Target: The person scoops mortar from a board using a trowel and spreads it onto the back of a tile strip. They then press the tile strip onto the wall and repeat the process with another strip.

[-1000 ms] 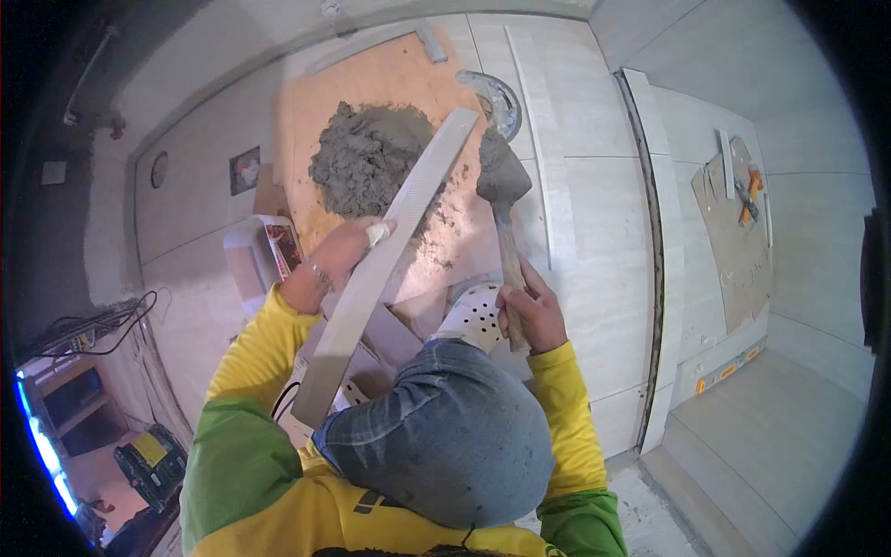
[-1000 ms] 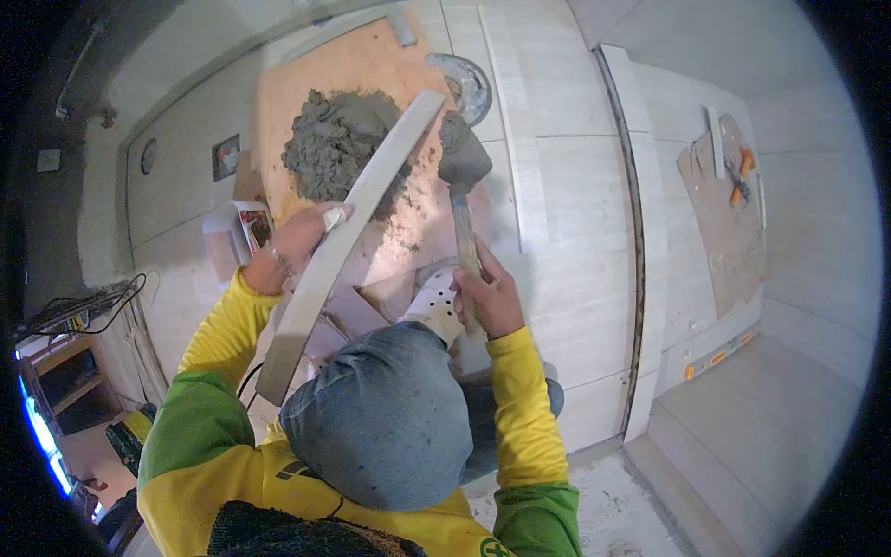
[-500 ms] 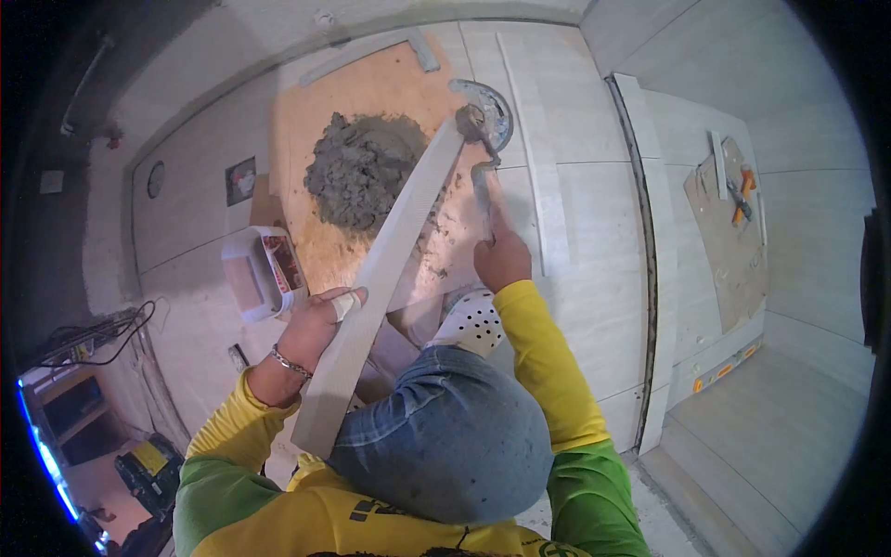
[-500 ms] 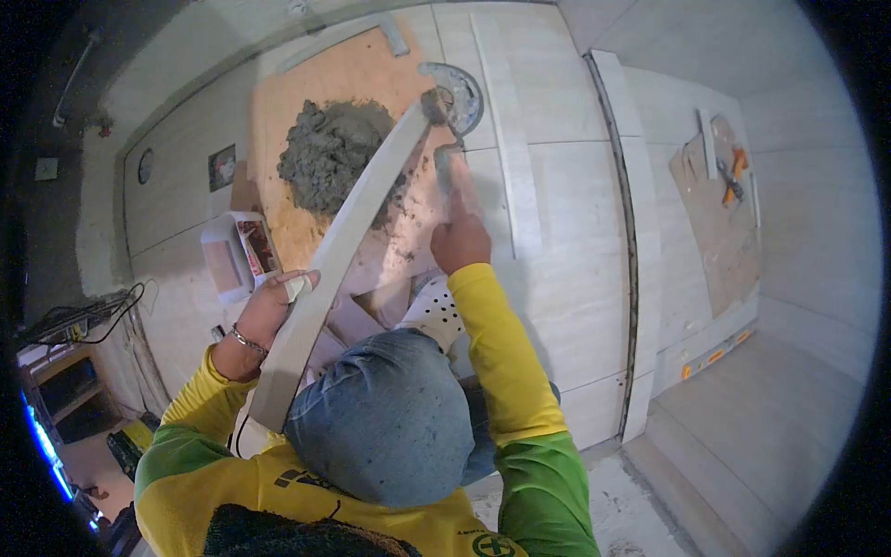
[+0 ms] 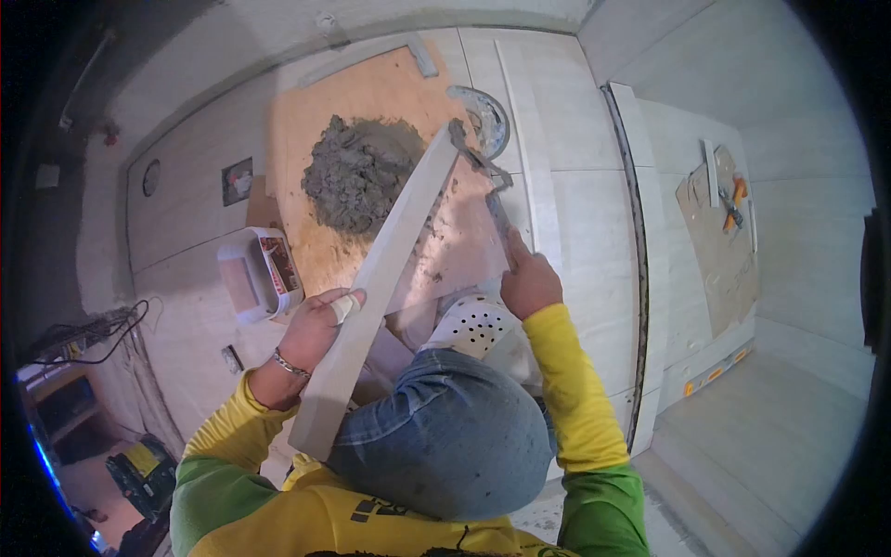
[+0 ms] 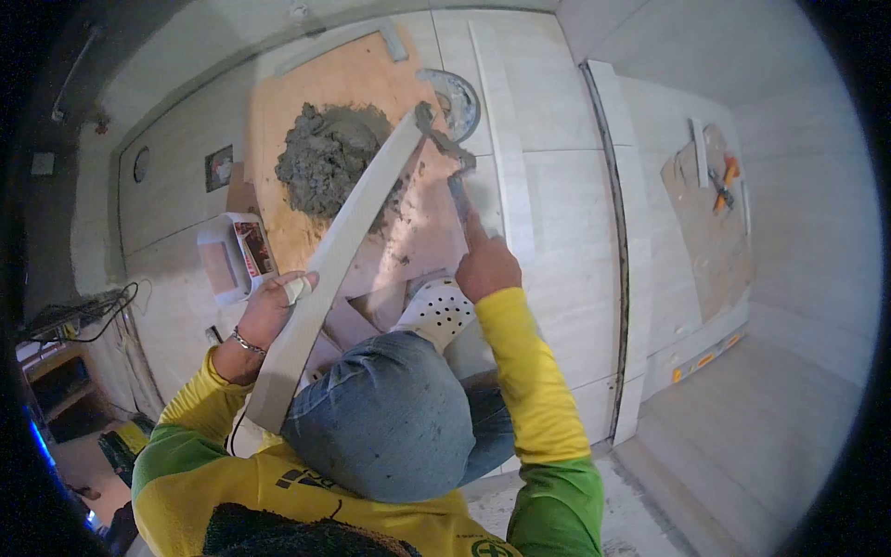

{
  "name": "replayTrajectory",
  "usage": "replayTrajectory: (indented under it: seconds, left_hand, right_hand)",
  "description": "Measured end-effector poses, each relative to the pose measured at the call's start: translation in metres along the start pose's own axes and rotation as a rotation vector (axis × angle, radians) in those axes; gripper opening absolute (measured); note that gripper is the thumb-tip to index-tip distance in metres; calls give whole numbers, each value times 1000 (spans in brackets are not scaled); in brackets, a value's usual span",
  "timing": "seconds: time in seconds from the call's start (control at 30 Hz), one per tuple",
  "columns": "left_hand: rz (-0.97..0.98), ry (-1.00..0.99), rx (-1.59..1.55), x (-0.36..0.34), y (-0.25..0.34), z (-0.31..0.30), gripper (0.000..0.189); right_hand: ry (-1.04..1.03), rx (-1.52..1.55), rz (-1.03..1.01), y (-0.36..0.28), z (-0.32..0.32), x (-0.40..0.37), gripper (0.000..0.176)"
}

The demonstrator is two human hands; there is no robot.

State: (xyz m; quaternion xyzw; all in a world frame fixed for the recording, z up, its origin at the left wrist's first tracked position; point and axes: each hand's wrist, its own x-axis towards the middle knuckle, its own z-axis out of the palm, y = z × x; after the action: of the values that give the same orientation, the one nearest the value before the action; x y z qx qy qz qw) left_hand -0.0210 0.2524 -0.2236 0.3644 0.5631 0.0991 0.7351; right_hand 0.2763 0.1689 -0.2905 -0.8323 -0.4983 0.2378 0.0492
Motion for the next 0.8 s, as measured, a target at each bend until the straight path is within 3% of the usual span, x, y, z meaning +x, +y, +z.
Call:
replayTrajectory:
  seconds: [0.07, 0.13, 0.17, 0.23, 0.33, 0.37, 0.43, 0.57, 0.8]
  left_hand:
    - [4, -25, 91, 3, -6, -7, 34]
    - [-18, -10, 75, 3, -9, -6, 34]
    - [-31, 4, 66, 3, -8, -6, 35]
    - [-32, 3, 70, -2, -1, -1, 35]
    - [-21, -9, 74, -1, 1, 0, 33]
    - [-20, -17, 74, -1, 0, 0, 31]
    - [-18, -16, 54, -4, 5, 5, 31]
    - [21, 4, 134, -3, 4, 5, 34]
    - [12, 7, 77, -3, 9, 10, 33]
  right_hand:
    - [-13, 32, -49, 10, -4, -12, 70]
    - [-127, 597, 37, 13, -5, -22, 70]
    - [-128, 597, 36, 11, -7, -23, 70]
    - [-295, 1038, 267, -6, -15, -31, 72]
    - [-215, 1128, 249, -14, 18, -25, 71]
    - [-214, 1128, 247, -10, 43, -17, 71]
    - [285, 783, -185, -8, 82, -2, 71]
    - [106, 340, 11, -12, 111, -3, 75]
    - [88, 142, 46, 2, 79, -29, 76]
